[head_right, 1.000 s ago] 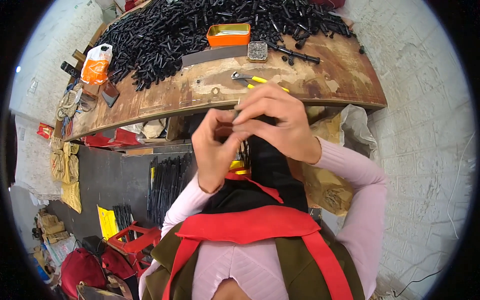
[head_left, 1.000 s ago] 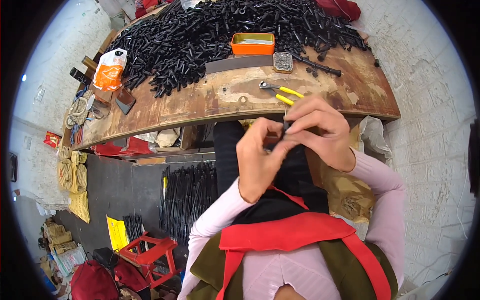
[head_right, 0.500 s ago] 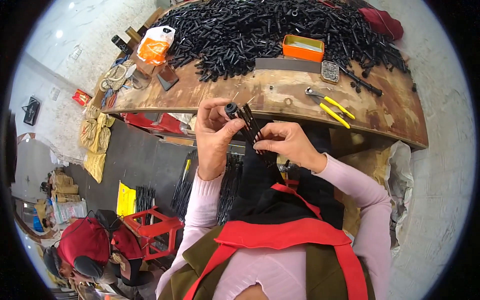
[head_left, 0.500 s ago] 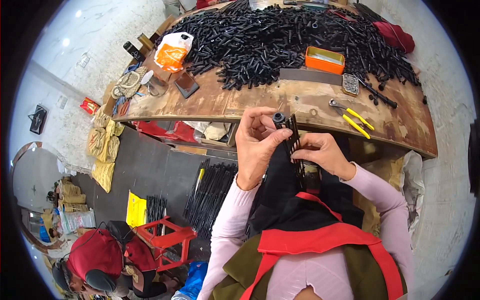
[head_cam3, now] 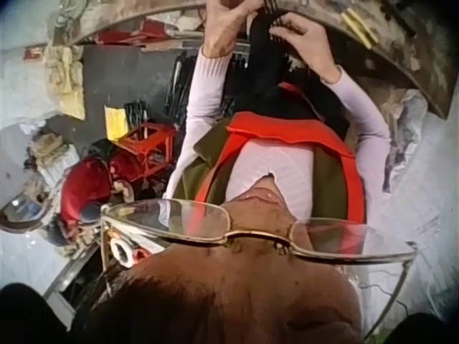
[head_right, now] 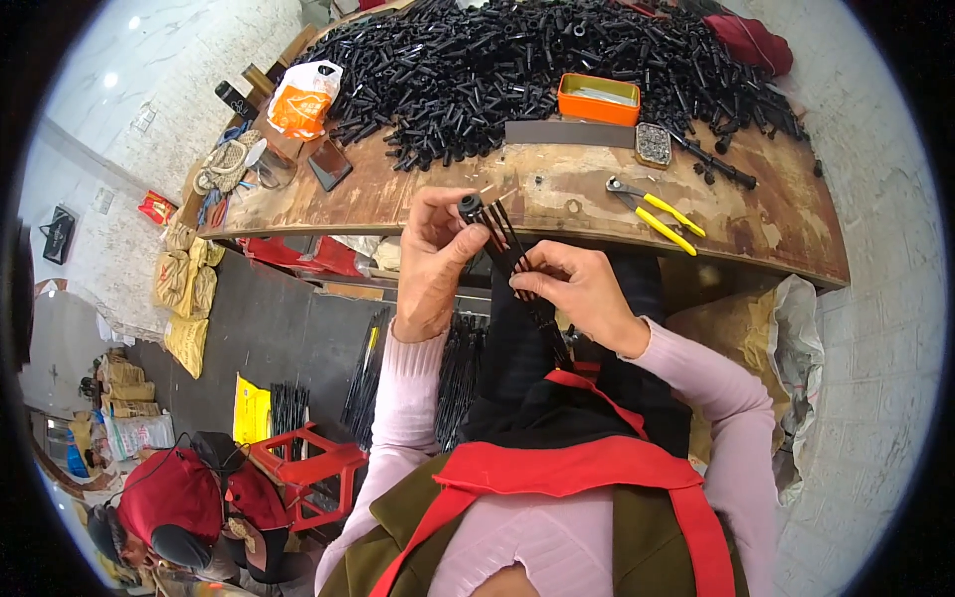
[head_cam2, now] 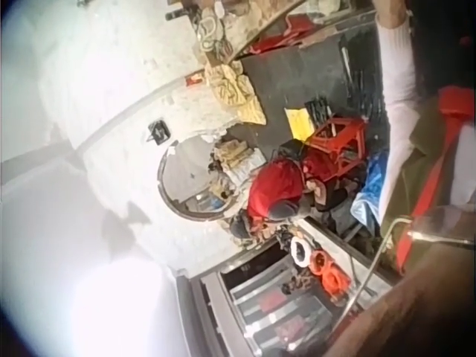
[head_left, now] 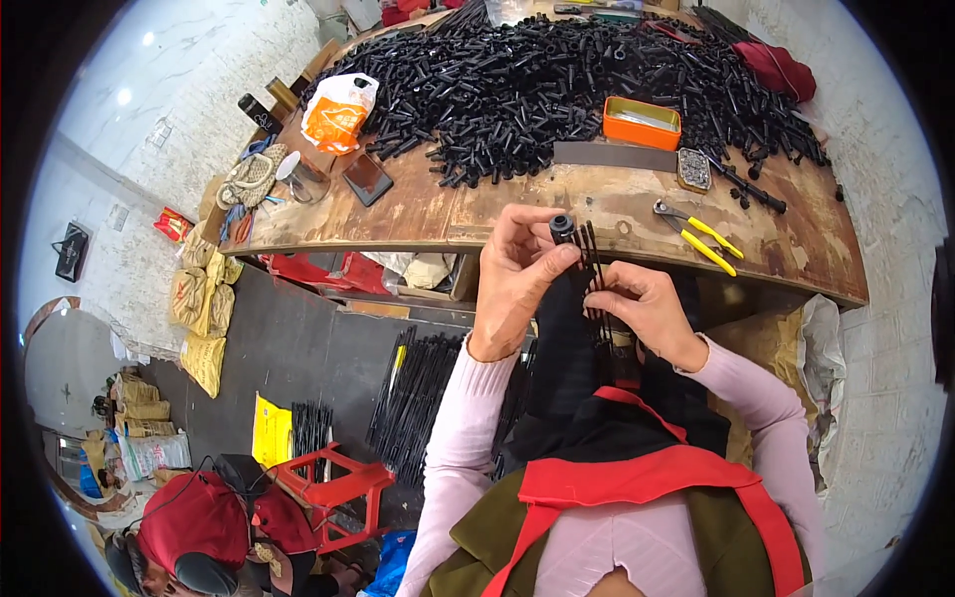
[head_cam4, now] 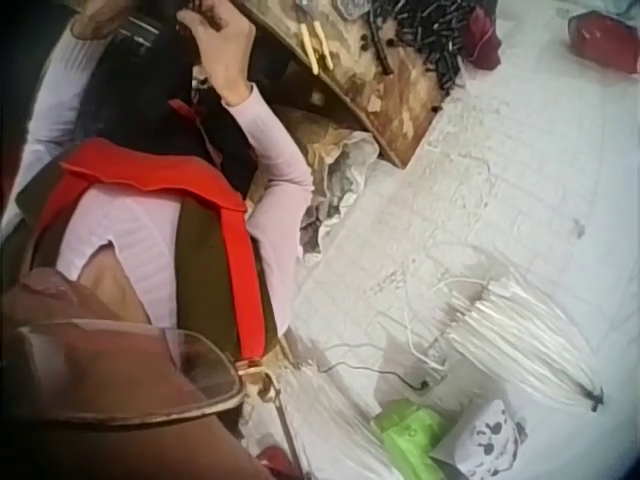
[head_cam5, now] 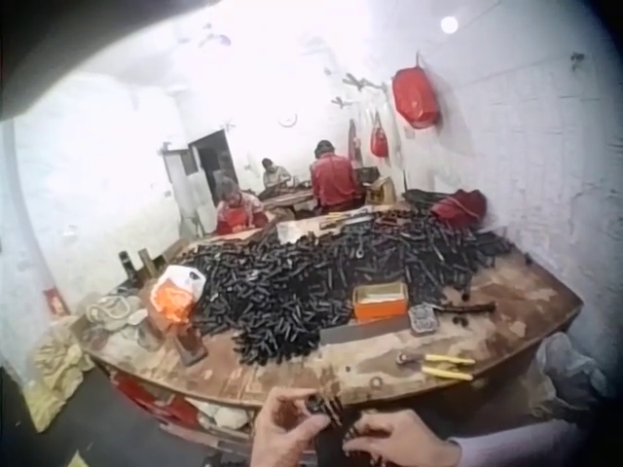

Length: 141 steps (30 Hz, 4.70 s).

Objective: Assembling bundles of black wires or rods into plastic connectors using pliers on a factory workbench.

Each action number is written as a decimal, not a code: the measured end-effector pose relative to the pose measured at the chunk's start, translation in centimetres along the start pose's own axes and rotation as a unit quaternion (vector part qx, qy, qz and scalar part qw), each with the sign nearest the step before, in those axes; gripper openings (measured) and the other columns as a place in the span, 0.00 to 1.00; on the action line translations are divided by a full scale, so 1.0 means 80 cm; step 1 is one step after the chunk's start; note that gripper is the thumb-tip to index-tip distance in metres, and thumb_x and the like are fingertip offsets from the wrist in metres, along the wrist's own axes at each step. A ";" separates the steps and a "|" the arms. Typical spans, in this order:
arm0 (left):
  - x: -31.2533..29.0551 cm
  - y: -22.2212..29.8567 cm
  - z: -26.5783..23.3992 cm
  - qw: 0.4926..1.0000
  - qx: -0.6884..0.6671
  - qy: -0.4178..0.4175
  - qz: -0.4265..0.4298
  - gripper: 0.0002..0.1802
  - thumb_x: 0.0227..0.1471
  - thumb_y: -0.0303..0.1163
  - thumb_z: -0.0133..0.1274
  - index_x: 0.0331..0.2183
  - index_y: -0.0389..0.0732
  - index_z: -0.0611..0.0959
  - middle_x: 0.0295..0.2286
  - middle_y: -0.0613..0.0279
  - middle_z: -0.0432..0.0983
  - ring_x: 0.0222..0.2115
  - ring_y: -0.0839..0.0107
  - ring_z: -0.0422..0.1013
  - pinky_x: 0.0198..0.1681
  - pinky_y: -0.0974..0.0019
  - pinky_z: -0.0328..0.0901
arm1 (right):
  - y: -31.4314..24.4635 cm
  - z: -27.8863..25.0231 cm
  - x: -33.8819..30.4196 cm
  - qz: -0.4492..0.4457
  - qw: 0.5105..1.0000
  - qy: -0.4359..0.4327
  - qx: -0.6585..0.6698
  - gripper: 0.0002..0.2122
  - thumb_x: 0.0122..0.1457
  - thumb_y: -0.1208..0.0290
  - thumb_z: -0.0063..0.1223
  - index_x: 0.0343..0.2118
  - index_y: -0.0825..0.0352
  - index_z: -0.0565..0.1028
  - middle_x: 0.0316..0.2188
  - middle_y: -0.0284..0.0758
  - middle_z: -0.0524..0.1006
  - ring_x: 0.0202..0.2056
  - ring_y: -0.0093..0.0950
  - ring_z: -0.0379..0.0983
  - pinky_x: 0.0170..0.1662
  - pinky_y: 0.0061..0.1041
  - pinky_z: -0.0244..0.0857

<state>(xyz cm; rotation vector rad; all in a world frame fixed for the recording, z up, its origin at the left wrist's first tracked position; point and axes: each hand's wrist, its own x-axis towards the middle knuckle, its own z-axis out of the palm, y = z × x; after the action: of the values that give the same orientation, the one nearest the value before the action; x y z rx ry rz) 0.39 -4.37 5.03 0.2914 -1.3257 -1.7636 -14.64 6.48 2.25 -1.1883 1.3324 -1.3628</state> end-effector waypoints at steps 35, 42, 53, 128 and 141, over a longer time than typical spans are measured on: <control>0.041 -0.102 0.016 0.984 -0.051 -0.113 -0.126 0.22 0.54 0.43 0.59 0.38 0.35 0.71 0.29 0.57 0.73 0.26 0.73 0.67 0.33 0.72 0.62 | 0.069 -0.206 0.014 -0.064 0.788 0.202 -0.578 0.19 0.52 0.65 0.61 0.43 0.70 0.71 0.40 0.42 0.68 0.44 0.42 0.64 0.48 0.36 0.60; 0.037 -0.099 0.054 0.990 -0.063 -0.060 -0.112 0.19 0.54 0.37 0.59 0.38 0.39 0.68 0.21 0.67 0.64 0.20 0.79 0.56 0.24 0.73 0.51 | 0.076 -0.215 0.022 -0.107 0.805 0.141 -0.566 0.17 0.55 0.67 0.58 0.43 0.71 0.69 0.39 0.40 0.69 0.43 0.38 0.66 0.46 0.32 0.61; -0.021 -0.052 0.064 0.995 0.027 -0.091 -0.043 0.28 0.59 0.43 0.53 0.52 0.32 0.71 0.24 0.72 0.60 0.23 0.82 0.57 0.27 0.77 0.52 | -0.044 -0.108 -0.053 -0.032 0.918 -0.038 -0.394 0.20 0.58 0.77 0.50 0.55 0.63 0.68 0.40 0.44 0.70 0.44 0.39 0.67 0.50 0.32 0.61; -0.041 -0.049 0.086 0.934 0.227 -0.256 -0.107 0.25 0.59 0.48 0.51 0.44 0.34 0.73 0.30 0.66 0.67 0.28 0.80 0.62 0.32 0.77 0.57 | -0.033 -0.138 -0.130 -0.021 0.960 -0.091 -0.264 0.12 0.59 0.70 0.53 0.41 0.72 0.71 0.27 0.41 0.76 0.27 0.35 0.74 0.32 0.31 0.66; -0.032 -0.052 0.083 0.927 0.190 -0.302 -0.113 0.19 0.59 0.44 0.52 0.36 0.36 0.69 0.29 0.64 0.63 0.29 0.75 0.57 0.34 0.72 0.55 | -0.101 -0.141 -0.113 0.270 0.925 -0.201 -0.178 0.13 0.64 0.64 0.48 0.29 0.71 0.70 0.18 0.32 0.73 0.19 0.21 0.69 0.26 0.22 0.63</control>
<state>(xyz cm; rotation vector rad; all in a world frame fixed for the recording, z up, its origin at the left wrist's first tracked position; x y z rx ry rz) -4.45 2.06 3.36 0.1102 -2.1623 -1.8504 -23.90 17.78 10.05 -1.1346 1.4862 -0.4650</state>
